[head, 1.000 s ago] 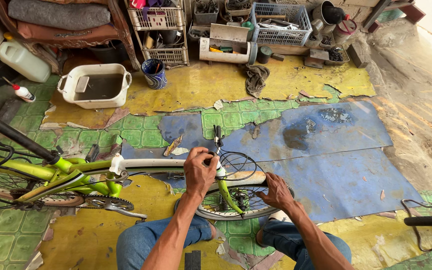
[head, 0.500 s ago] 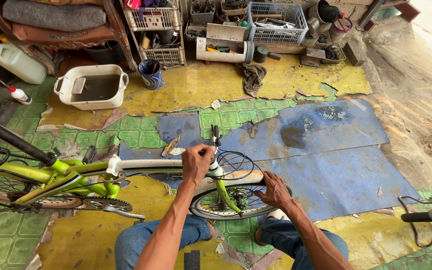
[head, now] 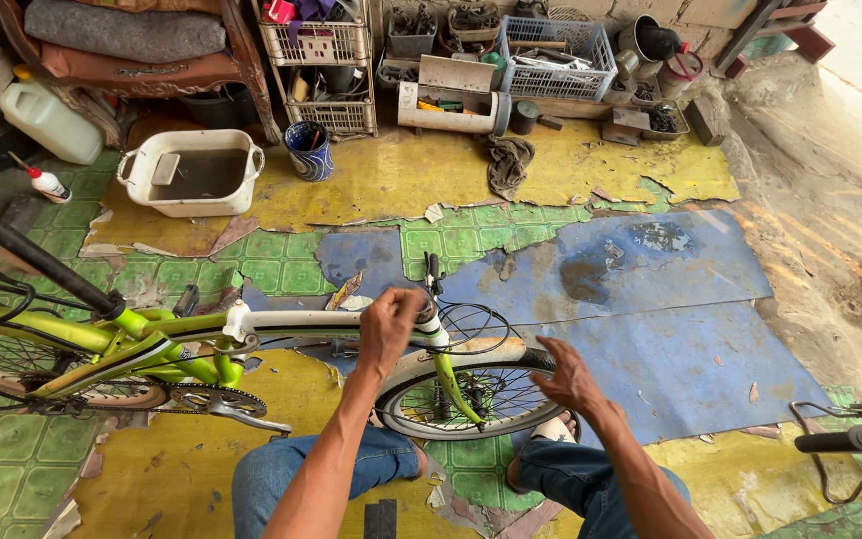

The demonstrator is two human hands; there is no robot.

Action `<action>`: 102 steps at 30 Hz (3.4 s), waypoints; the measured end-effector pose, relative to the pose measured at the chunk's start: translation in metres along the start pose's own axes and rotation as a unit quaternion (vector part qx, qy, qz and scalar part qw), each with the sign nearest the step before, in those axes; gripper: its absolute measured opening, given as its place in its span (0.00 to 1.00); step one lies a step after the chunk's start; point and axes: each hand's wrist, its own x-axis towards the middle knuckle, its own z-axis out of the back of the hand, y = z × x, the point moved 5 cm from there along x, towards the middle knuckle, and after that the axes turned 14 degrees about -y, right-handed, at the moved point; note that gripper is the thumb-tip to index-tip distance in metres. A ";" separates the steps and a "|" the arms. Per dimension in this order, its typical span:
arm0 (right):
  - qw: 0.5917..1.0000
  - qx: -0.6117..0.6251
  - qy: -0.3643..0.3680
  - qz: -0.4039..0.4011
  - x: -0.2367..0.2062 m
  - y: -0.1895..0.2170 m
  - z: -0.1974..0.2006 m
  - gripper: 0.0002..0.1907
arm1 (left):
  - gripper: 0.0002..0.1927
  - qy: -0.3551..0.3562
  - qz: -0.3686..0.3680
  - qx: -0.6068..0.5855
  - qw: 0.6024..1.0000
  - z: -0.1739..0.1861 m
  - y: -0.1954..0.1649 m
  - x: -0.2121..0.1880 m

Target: The person removes the handlebar stem from a bicycle, then uses a grease gun to apply grease to the stem before reinserting it into the head tube.

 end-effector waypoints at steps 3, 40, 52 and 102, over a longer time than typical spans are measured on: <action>0.995 0.038 -0.086 0.027 -0.005 -0.007 0.020 0.41 | 0.25 0.036 -0.074 -0.026 0.996 0.004 -0.008 -0.009; 0.980 0.145 -0.099 0.091 -0.009 0.045 0.058 0.34 | 0.29 -0.045 -0.035 0.015 0.998 0.003 -0.045 0.039; 0.967 0.237 -0.046 0.077 0.142 0.128 0.104 0.29 | 0.18 -0.005 -0.082 0.111 0.990 -0.060 -0.083 0.102; 0.950 0.206 -0.083 -0.218 0.152 -0.395 0.642 0.27 | 0.18 0.086 0.052 0.127 0.987 -0.539 -0.548 0.061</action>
